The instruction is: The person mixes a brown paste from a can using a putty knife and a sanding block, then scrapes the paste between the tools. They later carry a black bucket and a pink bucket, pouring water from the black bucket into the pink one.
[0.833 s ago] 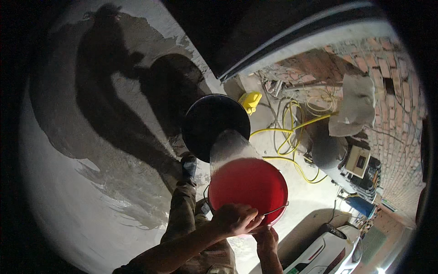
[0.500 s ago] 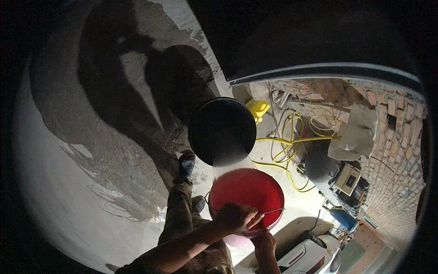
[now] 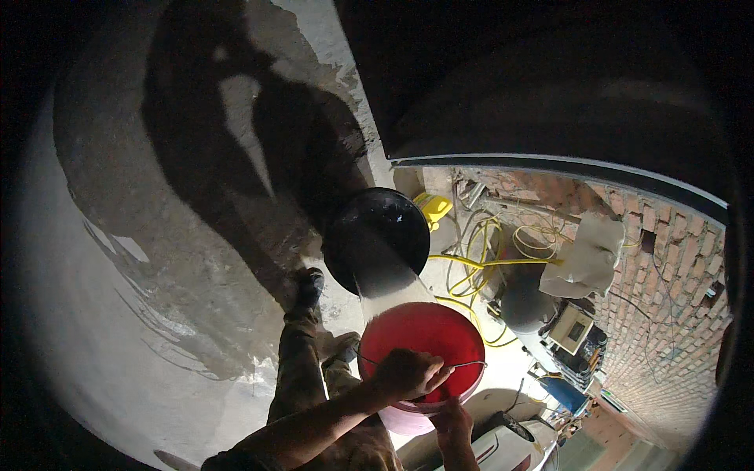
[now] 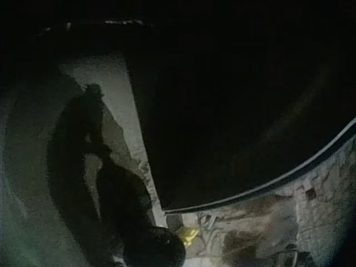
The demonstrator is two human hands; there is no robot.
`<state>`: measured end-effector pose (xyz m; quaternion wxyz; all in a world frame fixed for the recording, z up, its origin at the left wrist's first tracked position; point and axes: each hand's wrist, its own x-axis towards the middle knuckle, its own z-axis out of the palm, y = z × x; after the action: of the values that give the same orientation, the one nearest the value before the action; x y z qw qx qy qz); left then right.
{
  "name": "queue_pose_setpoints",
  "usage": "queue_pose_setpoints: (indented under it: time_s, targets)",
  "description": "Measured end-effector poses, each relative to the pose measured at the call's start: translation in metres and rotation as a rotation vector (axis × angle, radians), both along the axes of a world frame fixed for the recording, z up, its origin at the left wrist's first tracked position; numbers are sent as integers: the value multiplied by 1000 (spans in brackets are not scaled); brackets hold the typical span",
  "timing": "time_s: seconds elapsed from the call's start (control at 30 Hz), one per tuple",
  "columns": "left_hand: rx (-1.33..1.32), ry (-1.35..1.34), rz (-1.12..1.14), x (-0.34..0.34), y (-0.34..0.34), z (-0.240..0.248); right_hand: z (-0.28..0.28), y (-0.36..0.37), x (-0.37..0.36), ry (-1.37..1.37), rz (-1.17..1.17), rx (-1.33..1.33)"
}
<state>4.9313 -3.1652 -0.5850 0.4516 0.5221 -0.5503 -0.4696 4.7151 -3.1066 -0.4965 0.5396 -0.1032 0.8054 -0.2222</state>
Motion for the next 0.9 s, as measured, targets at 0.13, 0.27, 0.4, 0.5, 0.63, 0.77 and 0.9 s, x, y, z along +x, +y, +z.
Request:
queue_pose_setpoints:
  time_s: [0.13,0.27,0.4,0.5,0.63,0.77,0.9]
  targets:
    - [3,1,-3,0,-2,14,17,-10,2,41,72,-6]
    - [52,47,-79,0,-4,27,30,-19,2,-11,113,-78]
    - [43,52,-53,-10,0,31,33,-24,-7,74,89,-25]
    - [16,68,-40,-21,9,32,33,-26,-13,68,103,-40]
    - [75,89,-104,-37,25,40,33,-33,-18,109,94,-79]
    - [104,146,-133,-47,33,51,31,-42,-18,78,112,-104]
    - [-60,61,77,-56,41,53,23,-49,-19,101,91,-71]
